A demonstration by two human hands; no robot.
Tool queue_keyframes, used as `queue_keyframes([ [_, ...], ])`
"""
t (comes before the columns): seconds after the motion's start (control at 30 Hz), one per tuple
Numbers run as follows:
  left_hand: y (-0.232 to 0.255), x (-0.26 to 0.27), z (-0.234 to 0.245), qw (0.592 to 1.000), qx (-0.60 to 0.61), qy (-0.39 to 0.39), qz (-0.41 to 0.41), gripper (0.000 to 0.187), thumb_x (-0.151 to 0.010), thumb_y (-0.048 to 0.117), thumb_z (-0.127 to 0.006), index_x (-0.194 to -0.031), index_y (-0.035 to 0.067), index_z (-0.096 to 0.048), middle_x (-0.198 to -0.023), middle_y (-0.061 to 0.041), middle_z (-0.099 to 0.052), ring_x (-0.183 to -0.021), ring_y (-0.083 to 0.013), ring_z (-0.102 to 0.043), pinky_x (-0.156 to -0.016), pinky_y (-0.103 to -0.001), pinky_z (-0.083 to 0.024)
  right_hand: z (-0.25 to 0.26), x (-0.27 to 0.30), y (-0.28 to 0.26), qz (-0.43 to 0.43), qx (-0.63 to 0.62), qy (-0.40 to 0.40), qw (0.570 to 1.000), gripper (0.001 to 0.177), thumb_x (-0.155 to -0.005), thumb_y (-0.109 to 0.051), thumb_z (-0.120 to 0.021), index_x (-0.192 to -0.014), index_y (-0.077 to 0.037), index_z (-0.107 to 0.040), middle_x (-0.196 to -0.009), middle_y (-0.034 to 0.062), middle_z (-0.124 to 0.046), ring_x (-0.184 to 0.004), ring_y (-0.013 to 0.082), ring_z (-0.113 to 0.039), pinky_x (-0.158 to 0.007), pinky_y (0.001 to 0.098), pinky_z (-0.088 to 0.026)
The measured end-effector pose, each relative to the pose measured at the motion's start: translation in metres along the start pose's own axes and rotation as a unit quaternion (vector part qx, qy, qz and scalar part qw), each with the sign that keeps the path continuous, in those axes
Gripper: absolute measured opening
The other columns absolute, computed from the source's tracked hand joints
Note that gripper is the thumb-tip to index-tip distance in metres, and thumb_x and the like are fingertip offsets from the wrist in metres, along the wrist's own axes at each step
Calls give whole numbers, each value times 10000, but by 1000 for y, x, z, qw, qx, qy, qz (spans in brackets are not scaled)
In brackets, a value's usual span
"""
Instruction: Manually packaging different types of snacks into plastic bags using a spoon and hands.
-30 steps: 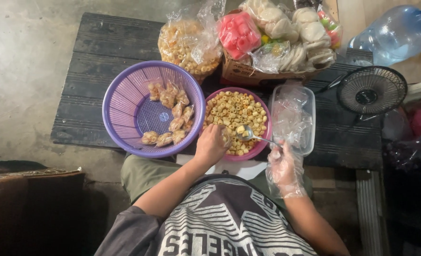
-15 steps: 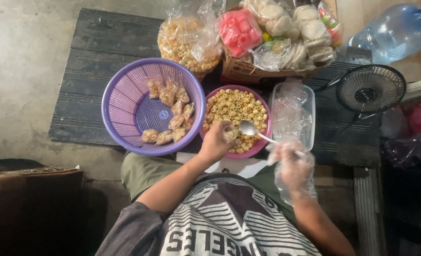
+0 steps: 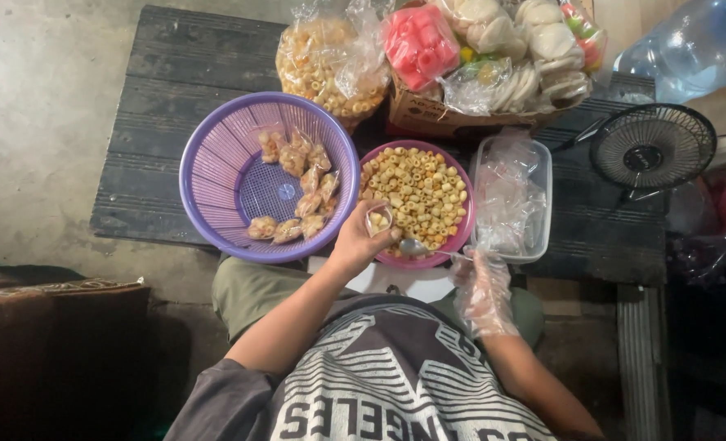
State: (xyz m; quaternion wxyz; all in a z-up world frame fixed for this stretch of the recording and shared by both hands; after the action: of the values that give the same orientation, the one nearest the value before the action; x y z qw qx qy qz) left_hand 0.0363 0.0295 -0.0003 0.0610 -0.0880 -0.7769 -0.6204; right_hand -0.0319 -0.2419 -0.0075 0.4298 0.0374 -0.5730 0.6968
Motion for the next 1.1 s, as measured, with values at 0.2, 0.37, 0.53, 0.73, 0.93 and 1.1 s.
queue_keyframes([
  [0.2,13,6,2,996,87,12,18,615,-725,95,-880,-1269,-7,-611,-895,-108,-705,-818,-136,-643,-727,-251,-536,-10,-28,27,10,-116,9,993,252,-930,-370,-721,-1057,-154,-750,-783,77,-732,-587,181,-696,-539,284,-588],
  [0.37,16,10,4,999,40,10,14,649,-697,122,-917,-1267,-1,-633,-932,-117,-703,-860,-158,-647,-762,-279,-547,-11,-75,47,26,-64,-24,997,247,-995,-382,-673,-1105,-178,-758,-885,161,-770,-747,278,-774,-680,375,-639],
  [0.53,-1,11,5,999,-38,25,28,616,-727,173,-890,-1280,57,-646,-1005,-142,-716,-951,-221,-671,-855,-358,-548,-26,-72,52,5,-133,-49,990,257,-953,-361,-726,-1137,-186,-764,-920,143,-771,-766,262,-772,-682,361,-649],
  [0.73,-7,10,5,982,-169,36,80,633,-741,366,-859,-1308,190,-637,-1144,-125,-729,-1159,-329,-677,-995,-451,-524,-18,-29,29,-59,-226,-133,963,327,-958,-410,-714,-1234,-237,-698,-867,-1,-730,-688,111,-716,-615,237,-630],
  [0.93,-2,11,-1,969,-230,39,84,650,-754,349,-823,-1351,206,-608,-1223,-145,-698,-1230,-365,-631,-1035,-489,-507,-16,-91,79,-86,-199,-169,961,346,-949,-417,-722,-1271,-290,-715,-877,-9,-732,-712,125,-717,-635,231,-612],
  [1.1,2,14,-3,965,-246,42,77,675,-765,322,-803,-1386,171,-586,-1283,-186,-663,-1275,-403,-588,-1067,-522,-484,-24,-86,77,-101,-204,-143,963,357,-924,-389,-756,-1270,-308,-726,-924,4,-747,-749,141,-729,-684,252,-637],
])
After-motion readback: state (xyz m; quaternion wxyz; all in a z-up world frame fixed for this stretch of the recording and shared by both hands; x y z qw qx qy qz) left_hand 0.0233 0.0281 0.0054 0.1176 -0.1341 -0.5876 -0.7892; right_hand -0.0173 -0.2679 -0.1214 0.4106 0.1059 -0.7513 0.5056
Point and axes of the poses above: each hand's wrist, its own x-axis away from the middle knuckle, its own z-axis out of the back of the hand, y = z × x, the point moved 5 cm from there along -x, towards the middle knuckle
